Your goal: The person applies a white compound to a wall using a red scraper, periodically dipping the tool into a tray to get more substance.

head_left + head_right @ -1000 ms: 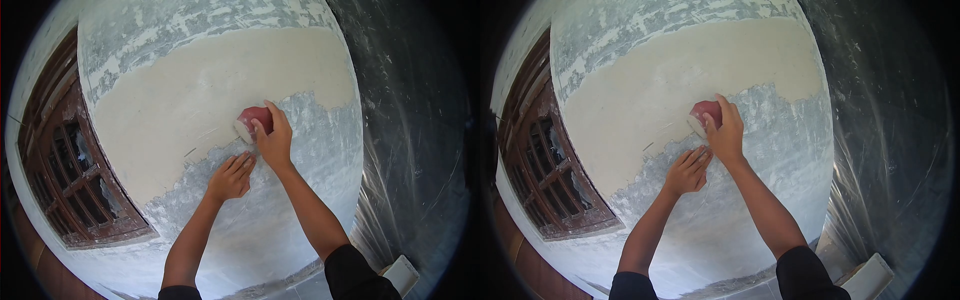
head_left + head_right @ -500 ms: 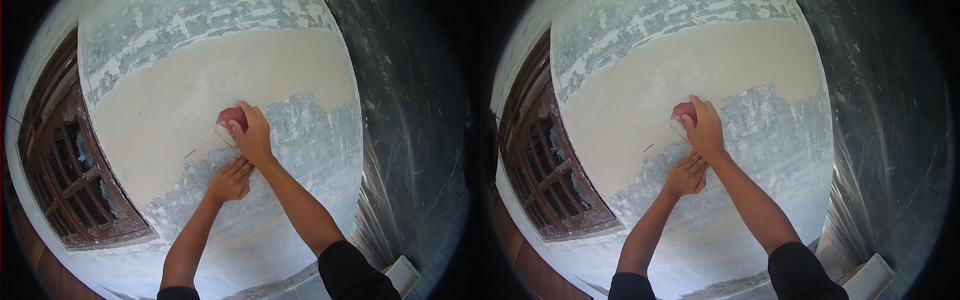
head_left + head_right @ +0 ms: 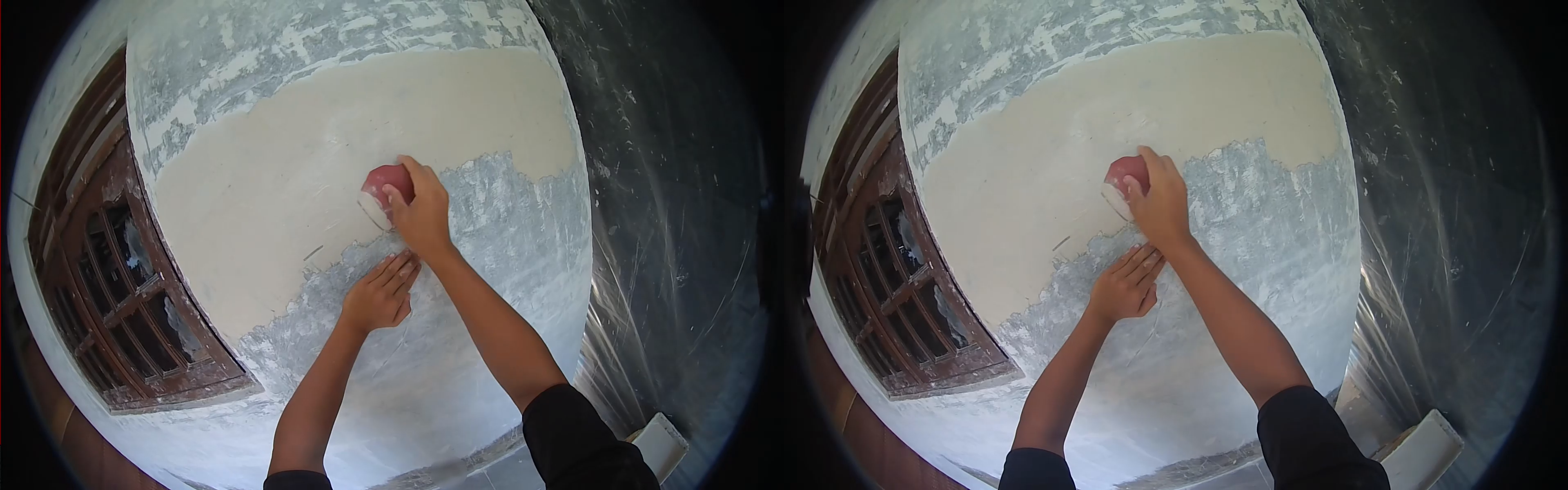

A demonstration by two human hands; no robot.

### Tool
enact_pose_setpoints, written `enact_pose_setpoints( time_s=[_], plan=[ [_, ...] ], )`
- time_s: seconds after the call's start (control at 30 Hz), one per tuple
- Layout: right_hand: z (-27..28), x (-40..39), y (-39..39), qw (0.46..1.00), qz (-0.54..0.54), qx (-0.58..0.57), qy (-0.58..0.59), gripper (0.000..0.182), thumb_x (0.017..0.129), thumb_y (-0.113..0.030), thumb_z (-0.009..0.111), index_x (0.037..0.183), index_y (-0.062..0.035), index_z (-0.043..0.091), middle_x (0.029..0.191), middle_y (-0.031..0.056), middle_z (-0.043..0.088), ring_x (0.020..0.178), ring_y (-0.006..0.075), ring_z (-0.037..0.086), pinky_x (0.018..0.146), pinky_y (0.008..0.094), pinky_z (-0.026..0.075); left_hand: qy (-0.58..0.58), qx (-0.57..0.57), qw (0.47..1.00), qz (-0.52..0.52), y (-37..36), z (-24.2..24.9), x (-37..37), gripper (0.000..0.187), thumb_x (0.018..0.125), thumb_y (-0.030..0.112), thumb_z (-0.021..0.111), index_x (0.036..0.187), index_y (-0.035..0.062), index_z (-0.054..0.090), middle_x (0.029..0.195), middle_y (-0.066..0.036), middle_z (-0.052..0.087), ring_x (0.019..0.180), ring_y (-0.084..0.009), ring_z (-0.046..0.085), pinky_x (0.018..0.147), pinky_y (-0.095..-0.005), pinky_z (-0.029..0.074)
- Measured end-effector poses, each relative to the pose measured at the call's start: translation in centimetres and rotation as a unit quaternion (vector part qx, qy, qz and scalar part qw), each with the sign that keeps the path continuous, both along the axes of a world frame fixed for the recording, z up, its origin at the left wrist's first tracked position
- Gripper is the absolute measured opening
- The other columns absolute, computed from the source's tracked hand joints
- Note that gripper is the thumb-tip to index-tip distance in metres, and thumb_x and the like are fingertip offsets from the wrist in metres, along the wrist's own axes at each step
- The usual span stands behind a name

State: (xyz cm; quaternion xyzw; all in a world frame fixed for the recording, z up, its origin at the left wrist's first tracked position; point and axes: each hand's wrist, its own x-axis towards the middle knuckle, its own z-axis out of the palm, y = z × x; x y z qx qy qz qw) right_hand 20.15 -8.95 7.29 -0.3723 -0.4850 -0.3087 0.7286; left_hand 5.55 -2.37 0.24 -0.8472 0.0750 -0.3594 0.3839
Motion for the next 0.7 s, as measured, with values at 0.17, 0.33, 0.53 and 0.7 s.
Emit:
enact_pose_setpoints(
  time_s=[0.17, 0.33, 0.53, 0.7],
  plan=[
    [-0.2, 8.3, -4.4, 0.965, -0.199, 0.110, 0.133, 0.045, 0.080, -0.001, 0.073, 0.123, 0.0020, 0.058, 0.099, 0.0192, 0.060, 0.089, 0.0359, 0.063, 0.077, 0.0416, 0.052, -0.002, 0.001, 1.000, -0.004, 0.5, -0.1, 0.3, 0.044, 0.080, 0.013, 0.055, 0.120, 0.0005, 0.065, 0.129, -0.012, 0.062, 0.127, -0.0266, 0.054, 0.111, -0.0404, 0.041],
    [0.0, -1.6, -1.8, 0.999, 0.026, 0.022, -0.030, 0.047, 0.079, -0.004, 0.075, 0.123, -0.0019, 0.058, 0.095, 0.0178, 0.060, 0.088, 0.0352, 0.063, 0.078, 0.0411, 0.051, -0.003, -0.004, 1.000, -0.005, 0.6, -0.4, 0.1, 0.043, 0.080, 0.013, 0.055, 0.120, 0.0002, 0.065, 0.128, -0.012, 0.063, 0.127, -0.0270, 0.054, 0.111, -0.0407, 0.042],
    [0.7, 4.5, -0.6, 0.991, -0.083, 0.069, 0.081, 0.045, 0.078, -0.006, 0.074, 0.120, 0.0039, 0.058, 0.103, 0.0222, 0.062, 0.095, 0.0399, 0.061, 0.081, 0.0441, 0.051, -0.002, 0.004, 1.000, 0.000, 0.0, -0.1, 0.3, 0.042, 0.080, 0.012, 0.055, 0.119, 0.0009, 0.065, 0.128, -0.011, 0.063, 0.127, -0.0267, 0.055, 0.110, -0.0407, 0.042],
    [0.8, 6.3, -4.3, 0.968, -0.154, 0.121, 0.157, 0.043, 0.079, -0.002, 0.073, 0.120, 0.0029, 0.060, 0.101, 0.0198, 0.062, 0.092, 0.0369, 0.063, 0.080, 0.0439, 0.051, -0.011, 0.002, 1.000, -0.004, 0.3, -0.2, 0.5, 0.042, 0.079, 0.011, 0.055, 0.118, 0.0012, 0.066, 0.127, -0.012, 0.063, 0.126, -0.0264, 0.056, 0.110, -0.0406, 0.042]
  ],
)
